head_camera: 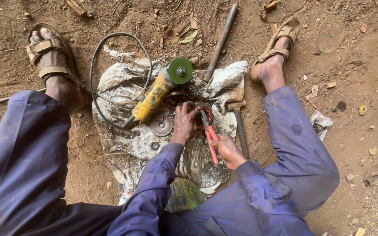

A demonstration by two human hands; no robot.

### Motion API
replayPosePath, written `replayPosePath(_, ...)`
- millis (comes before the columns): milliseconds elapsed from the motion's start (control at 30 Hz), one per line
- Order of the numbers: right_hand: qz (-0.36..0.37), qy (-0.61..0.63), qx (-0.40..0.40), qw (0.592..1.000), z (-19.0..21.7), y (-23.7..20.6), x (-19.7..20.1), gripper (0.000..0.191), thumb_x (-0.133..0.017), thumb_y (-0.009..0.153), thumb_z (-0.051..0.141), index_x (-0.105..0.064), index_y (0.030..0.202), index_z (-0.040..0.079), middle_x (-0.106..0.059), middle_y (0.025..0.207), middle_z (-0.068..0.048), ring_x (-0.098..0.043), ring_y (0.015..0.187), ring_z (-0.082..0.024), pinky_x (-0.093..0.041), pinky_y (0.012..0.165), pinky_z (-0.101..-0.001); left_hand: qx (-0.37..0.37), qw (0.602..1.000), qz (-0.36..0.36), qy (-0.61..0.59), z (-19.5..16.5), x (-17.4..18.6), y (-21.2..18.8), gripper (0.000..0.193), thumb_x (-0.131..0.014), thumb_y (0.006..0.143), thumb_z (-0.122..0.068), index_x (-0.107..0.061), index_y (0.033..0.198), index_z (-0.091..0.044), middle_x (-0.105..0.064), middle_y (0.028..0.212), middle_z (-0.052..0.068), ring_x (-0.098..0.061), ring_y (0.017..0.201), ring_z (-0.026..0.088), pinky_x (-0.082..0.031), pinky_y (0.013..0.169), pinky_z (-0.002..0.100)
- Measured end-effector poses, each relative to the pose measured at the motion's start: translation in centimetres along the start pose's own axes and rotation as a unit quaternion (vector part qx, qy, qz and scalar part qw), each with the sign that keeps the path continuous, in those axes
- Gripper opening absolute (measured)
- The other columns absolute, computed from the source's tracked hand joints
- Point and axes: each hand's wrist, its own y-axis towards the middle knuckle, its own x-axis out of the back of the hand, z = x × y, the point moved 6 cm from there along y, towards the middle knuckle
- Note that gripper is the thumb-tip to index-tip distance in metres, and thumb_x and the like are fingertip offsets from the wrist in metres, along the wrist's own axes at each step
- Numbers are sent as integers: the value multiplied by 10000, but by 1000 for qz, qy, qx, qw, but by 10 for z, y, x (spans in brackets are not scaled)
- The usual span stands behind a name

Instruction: The person sits on the ground and uses pliers to pull and adjust copper windings inside a cylindrical motor stator. The person repeatedly pulls, twists, and repositions the wires with both hands and the pliers.

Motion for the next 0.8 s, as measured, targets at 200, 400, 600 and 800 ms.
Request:
replayPosePath(200, -2, -17, 19, 1000, 9, -5, -5, 197, -617, 931, 157, -636, 1092, 45, -538, 789, -35, -510, 638, -158, -414, 523, -351, -27, 999, -39, 7, 1, 1, 0, 315, -725, 774, -30, -801, 1069, -109, -577, 1328, 112, -515, 1124, 344, -485, 1004, 424)
replayPosePath(400, -9, -23, 46, 999, 13, -13, -10, 150, -592, 924, 119, -622, 1062, 69, -576, 731, -21, -535, 574, -133, -430, 499, -312, -18, 996, 45, 80, -7, -2, -11, 772, -829, 666, -139, -528, 1368, -22, -414, 1439, 216, -421, 1279, 439, -407, 1022, 548)
replayPosePath(600, -72, -165, 94, 979, 20, -18, -13, 181, -573, 989, 200, -610, 990, 23, -570, 715, -36, -551, 581, -143, -441, 497, -324, 80, 979, 139, 127, -8, -14, -9, 1227, -923, 662, -251, -139, 1562, 32, -247, 1627, 196, -328, 1447, 448, -454, 1081, 575)
replayPosePath(800, -100, -137, 80, 982, 2, -31, -9, 163, -554, 980, 221, -609, 948, 71, -586, 693, -17, -557, 549, -128, -432, 430, -305, 128, 968, 165, 140, 2, -26, -4, 1289, -975, 591, -215, -150, 1558, 4, -224, 1614, 183, -327, 1411, 470, -475, 1028, 569)
